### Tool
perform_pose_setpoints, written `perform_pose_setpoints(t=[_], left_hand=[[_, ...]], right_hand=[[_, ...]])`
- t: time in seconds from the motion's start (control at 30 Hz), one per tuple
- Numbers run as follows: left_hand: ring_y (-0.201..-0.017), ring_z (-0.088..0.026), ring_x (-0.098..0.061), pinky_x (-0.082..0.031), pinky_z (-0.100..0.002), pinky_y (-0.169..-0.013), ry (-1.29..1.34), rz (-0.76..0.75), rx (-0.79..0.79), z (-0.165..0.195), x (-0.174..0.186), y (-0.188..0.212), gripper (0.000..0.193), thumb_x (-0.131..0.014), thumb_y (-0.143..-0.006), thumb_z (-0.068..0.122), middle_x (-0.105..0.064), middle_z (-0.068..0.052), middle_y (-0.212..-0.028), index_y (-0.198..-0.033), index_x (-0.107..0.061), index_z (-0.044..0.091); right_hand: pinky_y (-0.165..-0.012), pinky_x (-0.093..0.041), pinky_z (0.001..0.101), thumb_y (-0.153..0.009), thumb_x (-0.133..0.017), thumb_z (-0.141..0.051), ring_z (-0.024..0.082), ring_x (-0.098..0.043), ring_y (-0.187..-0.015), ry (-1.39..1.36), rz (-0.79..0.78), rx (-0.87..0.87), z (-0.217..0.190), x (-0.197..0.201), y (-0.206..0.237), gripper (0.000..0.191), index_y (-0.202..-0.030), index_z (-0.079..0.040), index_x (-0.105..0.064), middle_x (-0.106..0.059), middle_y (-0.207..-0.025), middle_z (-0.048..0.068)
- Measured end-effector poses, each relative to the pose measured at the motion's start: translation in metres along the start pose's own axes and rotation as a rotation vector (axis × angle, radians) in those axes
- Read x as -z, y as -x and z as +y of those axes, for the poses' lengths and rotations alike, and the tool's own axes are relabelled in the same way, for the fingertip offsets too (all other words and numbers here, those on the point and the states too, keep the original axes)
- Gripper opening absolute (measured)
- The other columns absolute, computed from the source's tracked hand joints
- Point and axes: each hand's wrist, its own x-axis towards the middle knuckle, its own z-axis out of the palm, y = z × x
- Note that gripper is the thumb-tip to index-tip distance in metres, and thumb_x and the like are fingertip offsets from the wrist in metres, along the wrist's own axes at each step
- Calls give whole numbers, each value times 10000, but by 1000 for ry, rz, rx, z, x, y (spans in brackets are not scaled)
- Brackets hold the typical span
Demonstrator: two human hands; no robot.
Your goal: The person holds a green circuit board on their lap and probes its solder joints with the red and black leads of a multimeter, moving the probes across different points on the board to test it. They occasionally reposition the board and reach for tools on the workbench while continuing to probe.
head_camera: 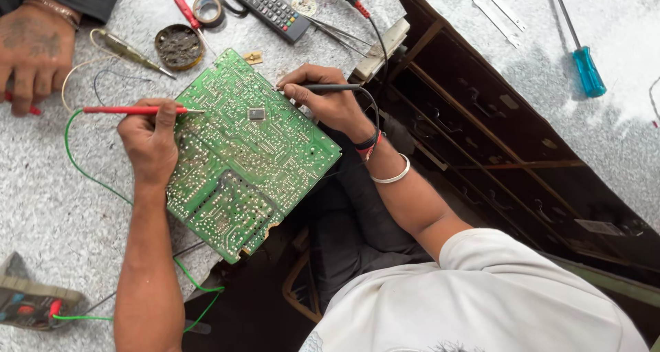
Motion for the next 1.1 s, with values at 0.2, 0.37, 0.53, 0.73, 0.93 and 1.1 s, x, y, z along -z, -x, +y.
perform_pose_setpoints(t=[0.2, 0.37, 0.53, 0.73, 0.93, 1.1], left_hand=[[-763, -30, -480, -366, -200, -682, 2, 19, 61, -4, 0, 1, 289, -726, -1109, 275, -656, 15, -926, -1059, -693, -7], [-842, -62, -544, -431, -212, -769, -9, -5, 39, -7, 8, 3, 279, -713, -1132, 265, -682, -11, -987, -1093, -681, -10], [-890, -91, -603, -494, -224, -853, 6, -32, 4, -11, 12, 6, 318, -721, -1178, 252, -693, -42, -996, -1072, -665, -43], [-906, -97, -609, -500, -221, -880, 27, -25, 17, -9, 15, 7, 335, -741, -1184, 248, -682, -48, -997, -1073, -676, -62], [-901, -95, -605, -492, -215, -869, 35, -19, 15, -7, 16, 7, 348, -748, -1175, 257, -683, -51, -1001, -1069, -676, -66], [-896, -90, -607, -494, -213, -862, 67, -25, 19, -7, 14, 7, 347, -750, -1163, 265, -689, -52, -1007, -1072, -671, -61]], right_hand=[[-779, -544, 263, -1019, -744, -175, 89, -650, -887, 36, 22, 69, 0, -3, 2, 204, -1109, 8, -746, -752, -1020, 55], [-719, -561, 258, -999, -730, -162, 86, -675, -813, 54, 23, 44, -4, -4, 3, 182, -1080, -1, -751, -757, -955, 46], [-710, -522, 267, -1013, -738, -168, 99, -644, -807, 67, 20, 172, -1, -8, 2, 177, -1088, -8, -748, -748, -962, 51], [-667, -515, 257, -1018, -731, -231, 68, -624, -762, 8, -4, 67, -4, -8, 3, 222, -1086, -21, -755, -733, -918, 22], [-673, -561, 253, -998, -735, -247, 58, -664, -801, -44, -39, 22, -6, -2, 3, 234, -1086, -31, -749, -746, -959, 24], [-673, -560, 254, -1000, -747, -236, 75, -666, -772, 7, -4, 85, 1, -3, 2, 224, -1088, -31, -762, -751, -932, 38]])
